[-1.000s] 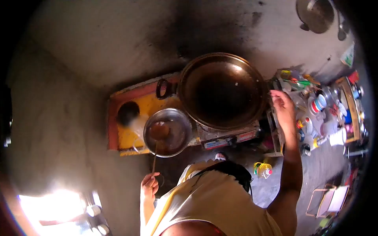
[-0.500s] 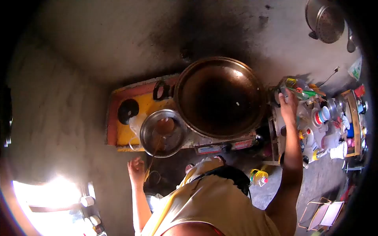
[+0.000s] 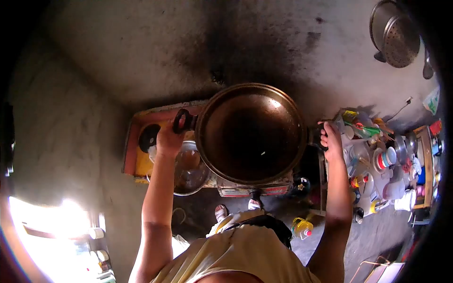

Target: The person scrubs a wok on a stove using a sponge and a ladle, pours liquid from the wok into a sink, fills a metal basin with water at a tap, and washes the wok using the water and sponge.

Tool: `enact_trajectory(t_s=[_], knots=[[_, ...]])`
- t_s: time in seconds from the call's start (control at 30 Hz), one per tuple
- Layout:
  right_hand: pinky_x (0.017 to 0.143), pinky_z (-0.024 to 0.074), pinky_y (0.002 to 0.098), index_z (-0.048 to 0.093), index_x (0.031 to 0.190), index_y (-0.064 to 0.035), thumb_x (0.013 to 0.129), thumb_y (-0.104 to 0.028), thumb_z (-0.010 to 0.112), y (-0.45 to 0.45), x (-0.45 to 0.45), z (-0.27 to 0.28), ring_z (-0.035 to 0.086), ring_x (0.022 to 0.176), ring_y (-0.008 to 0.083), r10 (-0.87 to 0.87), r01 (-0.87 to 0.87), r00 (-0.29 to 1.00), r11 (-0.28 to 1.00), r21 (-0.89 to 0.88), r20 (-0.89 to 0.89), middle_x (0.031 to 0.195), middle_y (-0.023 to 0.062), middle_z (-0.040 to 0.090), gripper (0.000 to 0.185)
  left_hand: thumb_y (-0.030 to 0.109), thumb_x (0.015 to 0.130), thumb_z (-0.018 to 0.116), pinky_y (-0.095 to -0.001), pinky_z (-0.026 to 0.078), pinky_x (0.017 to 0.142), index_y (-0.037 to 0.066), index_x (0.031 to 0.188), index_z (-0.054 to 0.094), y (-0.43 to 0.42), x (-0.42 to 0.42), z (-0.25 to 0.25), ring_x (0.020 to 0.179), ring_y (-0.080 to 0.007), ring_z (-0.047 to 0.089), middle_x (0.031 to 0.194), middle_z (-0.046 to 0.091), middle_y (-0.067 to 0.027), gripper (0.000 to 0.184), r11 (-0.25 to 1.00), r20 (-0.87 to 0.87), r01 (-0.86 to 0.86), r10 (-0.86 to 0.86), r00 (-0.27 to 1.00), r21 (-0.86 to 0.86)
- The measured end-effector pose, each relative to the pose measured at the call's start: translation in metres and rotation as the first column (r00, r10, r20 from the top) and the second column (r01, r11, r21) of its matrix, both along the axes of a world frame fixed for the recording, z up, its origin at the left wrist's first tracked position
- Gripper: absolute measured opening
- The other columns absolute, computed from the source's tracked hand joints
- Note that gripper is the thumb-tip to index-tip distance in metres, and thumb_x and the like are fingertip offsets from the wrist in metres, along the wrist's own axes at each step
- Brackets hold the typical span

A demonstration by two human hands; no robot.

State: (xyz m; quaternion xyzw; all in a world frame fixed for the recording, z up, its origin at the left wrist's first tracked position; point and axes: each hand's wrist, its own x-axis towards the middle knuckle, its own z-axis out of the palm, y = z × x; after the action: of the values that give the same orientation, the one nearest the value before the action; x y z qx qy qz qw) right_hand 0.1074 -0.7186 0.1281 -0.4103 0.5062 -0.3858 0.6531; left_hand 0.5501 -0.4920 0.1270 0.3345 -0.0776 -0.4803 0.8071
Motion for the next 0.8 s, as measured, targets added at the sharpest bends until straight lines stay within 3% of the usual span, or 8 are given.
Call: enact_trajectory(t_s=[0.03,0.13,0.23,0.33,0.37,0.6,0.63,0.8], knots=[[0.037,0.0197,0.0139,0.058,0.092,-0.0102,0.087,-0.028,0.051,-0.001,-0.001,-0.003,0.03,0.046,0.0002,-0.016,0.016,1.0,1.0,0.008,0.018,0.063,-0.0067,0.038,0.02,0.014,0.085,0.043,-0.0376,0.031,0.097,0.0,0.105,0.049,-0.005,-0.003,0.006,0.101,-0.024,0.049,0.109,0.052,-0.011,0.026,0.997,0.042,-0.051,0.048,0.998,0.057],[0.037,0.018,0.0146,0.058,0.093,-0.0105,0.086,-0.026,0.052,-0.005,-0.001,-0.011,0.028,0.045,0.0,-0.05,0.05,0.998,0.998,0.037,0.026,0.061,-0.0075,0.037,0.018,0.015,0.084,0.044,-0.0395,0.034,0.093,0.001,0.103,0.049,-0.006,-0.016,0.034,0.098,-0.0255,0.051,0.107,0.053,-0.0101,0.024,0.993,-0.016,-0.117,0.117,0.993,0.001],[0.035,0.017,0.0154,0.059,0.094,-0.0097,0.086,-0.026,0.052,-0.001,-0.004,-0.024,0.026,0.043,0.0003,-0.101,0.095,0.99,0.994,0.06,0.098,0.059,-0.0077,0.036,0.02,0.017,0.084,0.044,-0.0408,0.034,0.091,0.003,0.102,0.05,0.002,-0.04,0.073,0.094,-0.0241,0.051,0.103,0.053,-0.0095,0.024,0.976,0.035,-0.215,0.214,0.976,0.04],[0.035,0.0171,0.0153,0.059,0.095,-0.0086,0.086,-0.026,0.052,0.012,0.006,-0.009,0.026,0.042,0.0002,-0.095,0.094,0.979,0.995,0.019,0.179,0.059,-0.0075,0.035,0.02,0.02,0.083,0.045,-0.0408,0.034,0.091,0.004,0.101,0.05,0.025,-0.024,0.053,0.089,-0.0235,0.049,0.101,0.053,-0.0089,0.024,0.956,0.018,-0.285,0.285,0.958,0.069],[0.035,0.0179,0.0149,0.059,0.096,-0.0074,0.086,-0.024,0.052,0.019,0.012,0.006,0.026,0.042,-0.0004,-0.08,0.083,0.981,0.997,-0.008,0.177,0.059,-0.0075,0.034,0.021,0.017,0.082,0.049,-0.0318,0.039,0.081,0.002,0.097,0.052,0.034,-0.024,0.053,0.082,-0.0208,0.047,0.091,0.051,-0.0067,0.022,0.955,-0.076,-0.294,0.295,0.952,0.024],[0.036,0.0188,0.0134,0.057,0.099,-0.0052,0.086,-0.018,0.052,0.054,0.035,0.086,0.028,0.046,-0.0019,0.185,-0.138,0.964,0.961,-0.238,0.189,0.062,-0.0074,0.035,0.02,0.025,0.082,0.045,-0.0328,0.036,0.08,0.001,0.1,0.053,0.105,-0.048,0.052,0.083,-0.0215,0.044,0.097,0.051,-0.0096,0.03,0.894,-0.238,-0.446,0.44,0.866,0.032],[0.033,0.0206,0.0125,0.052,0.107,-0.0025,0.086,-0.014,0.05,0.058,0.037,0.095,0.029,0.045,-0.002,0.2,-0.156,0.964,0.959,-0.235,0.176,0.064,-0.0068,0.037,0.024,0.025,0.081,0.048,-0.0339,0.035,0.081,0.001,0.099,0.053,0.116,-0.05,0.048,0.082,-0.0209,0.044,0.098,0.052,-0.0106,0.031,0.874,-0.216,-0.481,0.485,0.848,0.071],[0.036,0.0201,0.0129,0.054,0.104,-0.0017,0.086,-0.013,0.05,0.08,0.045,0.11,0.029,0.047,-0.0022,0.356,-0.304,0.919,0.913,-0.273,0.166,0.062,-0.0072,0.035,0.022,0.027,0.079,0.05,-0.0346,0.032,0.083,0.003,0.1,0.054,0.183,-0.077,0.048,0.081,-0.0202,0.044,0.099,0.052,-0.0108,0.033,0.819,-0.224,-0.571,0.568,0.792,0.058]])
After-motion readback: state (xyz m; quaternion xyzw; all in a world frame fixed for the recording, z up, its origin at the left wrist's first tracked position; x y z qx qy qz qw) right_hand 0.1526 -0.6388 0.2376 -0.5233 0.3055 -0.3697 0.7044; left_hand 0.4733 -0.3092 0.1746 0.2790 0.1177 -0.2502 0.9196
